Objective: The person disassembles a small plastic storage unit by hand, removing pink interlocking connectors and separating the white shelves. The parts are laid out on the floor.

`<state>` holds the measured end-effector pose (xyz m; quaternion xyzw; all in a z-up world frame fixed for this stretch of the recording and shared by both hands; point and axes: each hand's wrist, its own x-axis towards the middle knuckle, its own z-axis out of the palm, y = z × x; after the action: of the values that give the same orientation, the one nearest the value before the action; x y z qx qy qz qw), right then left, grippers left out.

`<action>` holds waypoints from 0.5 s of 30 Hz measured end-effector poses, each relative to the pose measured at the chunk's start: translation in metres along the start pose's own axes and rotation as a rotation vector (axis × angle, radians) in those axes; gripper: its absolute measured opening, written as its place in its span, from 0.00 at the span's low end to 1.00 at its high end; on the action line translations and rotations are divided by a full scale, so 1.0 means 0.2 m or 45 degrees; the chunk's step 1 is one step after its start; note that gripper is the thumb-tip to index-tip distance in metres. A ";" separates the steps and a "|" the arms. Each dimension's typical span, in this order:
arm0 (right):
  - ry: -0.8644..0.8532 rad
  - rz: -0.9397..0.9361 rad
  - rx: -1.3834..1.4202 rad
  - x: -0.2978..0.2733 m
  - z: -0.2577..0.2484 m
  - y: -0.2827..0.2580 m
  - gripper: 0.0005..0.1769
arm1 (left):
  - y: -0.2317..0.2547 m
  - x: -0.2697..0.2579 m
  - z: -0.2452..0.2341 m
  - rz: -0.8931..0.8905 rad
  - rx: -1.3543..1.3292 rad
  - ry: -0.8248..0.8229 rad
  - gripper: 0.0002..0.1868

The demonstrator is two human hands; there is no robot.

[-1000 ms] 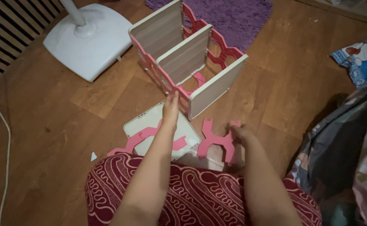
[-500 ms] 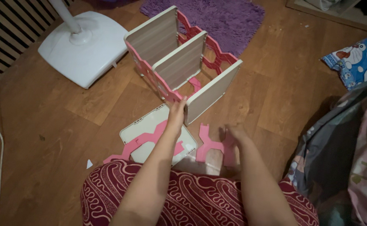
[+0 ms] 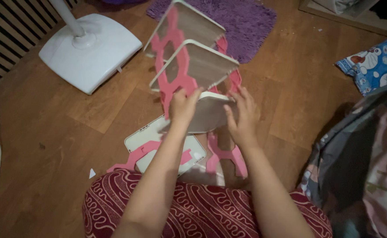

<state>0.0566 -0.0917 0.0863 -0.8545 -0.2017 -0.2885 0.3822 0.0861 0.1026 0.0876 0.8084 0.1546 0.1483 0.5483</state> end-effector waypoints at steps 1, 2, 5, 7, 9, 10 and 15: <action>-0.030 -0.034 0.061 0.00 -0.01 -0.01 0.24 | 0.04 0.01 0.00 0.023 0.153 -0.004 0.27; -0.060 -0.067 0.123 0.00 -0.01 -0.02 0.27 | 0.08 0.01 0.00 0.074 0.232 -0.024 0.27; -0.163 0.011 0.168 -0.01 -0.01 -0.01 0.26 | 0.18 0.03 0.04 0.184 0.447 -0.093 0.29; -0.206 0.242 0.105 -0.01 -0.03 0.02 0.17 | 0.23 0.05 0.08 0.196 0.561 -0.153 0.29; -0.302 0.401 0.032 -0.02 -0.05 0.05 0.13 | 0.24 0.06 0.11 0.334 0.587 -0.237 0.29; -0.376 0.448 -0.009 -0.03 -0.07 0.08 0.13 | 0.25 0.06 0.13 0.402 0.598 -0.282 0.29; -0.646 0.274 -0.115 -0.10 -0.03 0.24 0.14 | 0.22 0.10 0.21 0.666 0.911 -0.607 0.30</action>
<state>0.0659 -0.1290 0.0509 -0.9320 -0.1859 -0.0317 0.3095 0.1256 0.0598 0.1153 0.9687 -0.1416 0.0299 0.2015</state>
